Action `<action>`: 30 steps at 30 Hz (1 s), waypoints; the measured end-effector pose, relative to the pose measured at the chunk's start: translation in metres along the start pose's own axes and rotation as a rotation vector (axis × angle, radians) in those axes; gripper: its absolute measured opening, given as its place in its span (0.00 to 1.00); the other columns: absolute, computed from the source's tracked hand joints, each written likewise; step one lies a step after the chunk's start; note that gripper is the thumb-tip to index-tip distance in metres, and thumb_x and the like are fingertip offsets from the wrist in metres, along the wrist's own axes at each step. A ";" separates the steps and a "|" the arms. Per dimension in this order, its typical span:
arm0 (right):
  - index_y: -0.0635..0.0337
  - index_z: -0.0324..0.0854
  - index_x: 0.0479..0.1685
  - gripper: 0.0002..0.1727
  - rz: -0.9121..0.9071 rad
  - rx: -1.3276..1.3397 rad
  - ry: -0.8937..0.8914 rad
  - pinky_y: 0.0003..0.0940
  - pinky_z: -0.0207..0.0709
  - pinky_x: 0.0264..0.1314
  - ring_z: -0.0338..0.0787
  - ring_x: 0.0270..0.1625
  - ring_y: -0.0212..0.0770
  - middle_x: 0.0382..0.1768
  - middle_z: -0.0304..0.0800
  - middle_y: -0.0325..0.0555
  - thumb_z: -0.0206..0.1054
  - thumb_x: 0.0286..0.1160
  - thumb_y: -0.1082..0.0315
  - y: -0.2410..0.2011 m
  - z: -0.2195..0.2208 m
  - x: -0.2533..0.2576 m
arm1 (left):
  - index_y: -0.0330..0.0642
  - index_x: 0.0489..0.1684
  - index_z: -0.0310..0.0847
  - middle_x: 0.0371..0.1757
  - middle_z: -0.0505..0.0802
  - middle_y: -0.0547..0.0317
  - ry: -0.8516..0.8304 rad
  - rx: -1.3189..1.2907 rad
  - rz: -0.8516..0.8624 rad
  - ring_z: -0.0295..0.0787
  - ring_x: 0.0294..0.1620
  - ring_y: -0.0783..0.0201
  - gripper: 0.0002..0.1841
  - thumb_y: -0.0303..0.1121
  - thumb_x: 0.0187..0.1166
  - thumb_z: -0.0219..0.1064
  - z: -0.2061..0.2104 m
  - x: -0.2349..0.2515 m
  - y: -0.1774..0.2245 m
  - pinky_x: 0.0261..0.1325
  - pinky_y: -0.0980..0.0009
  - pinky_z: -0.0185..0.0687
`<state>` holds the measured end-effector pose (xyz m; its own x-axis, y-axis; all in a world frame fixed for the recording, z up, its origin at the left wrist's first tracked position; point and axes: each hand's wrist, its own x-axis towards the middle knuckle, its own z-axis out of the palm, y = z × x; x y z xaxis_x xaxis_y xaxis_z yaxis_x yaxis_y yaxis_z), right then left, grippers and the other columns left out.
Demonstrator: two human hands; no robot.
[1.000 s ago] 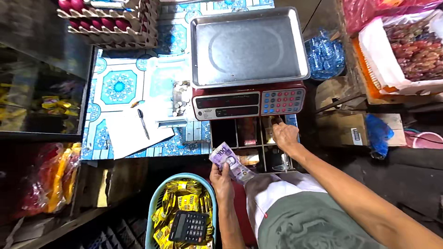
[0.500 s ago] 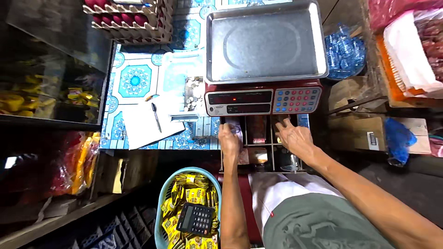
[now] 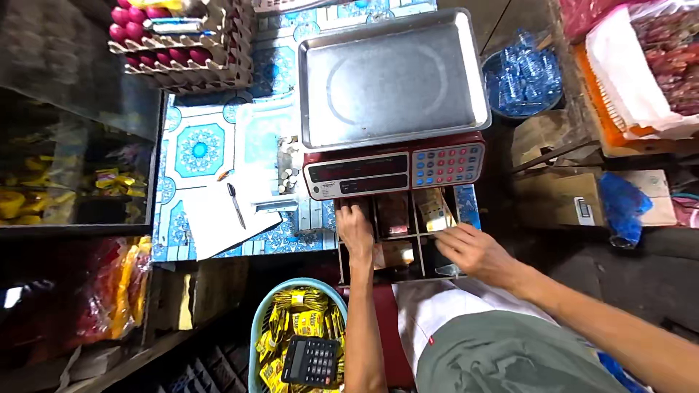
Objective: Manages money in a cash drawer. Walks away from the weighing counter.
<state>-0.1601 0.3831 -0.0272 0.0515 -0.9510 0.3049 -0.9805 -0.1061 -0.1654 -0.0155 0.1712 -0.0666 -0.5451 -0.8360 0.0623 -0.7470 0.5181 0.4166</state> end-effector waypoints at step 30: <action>0.63 0.87 0.54 0.11 -0.011 0.381 0.046 0.34 0.74 0.74 0.92 0.57 0.45 0.49 0.96 0.55 0.63 0.85 0.67 0.018 -0.071 0.038 | 0.41 0.95 0.35 0.94 0.48 0.38 0.075 -1.985 -1.112 0.48 0.93 0.43 0.36 0.52 0.94 0.37 -0.044 -0.012 0.108 0.90 0.42 0.50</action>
<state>-0.1890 0.3653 0.0477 0.0443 -0.9361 0.3489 -0.8388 -0.2245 -0.4960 -0.0727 0.2289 0.0172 -0.2743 -0.6009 -0.7508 0.5686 -0.7310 0.3773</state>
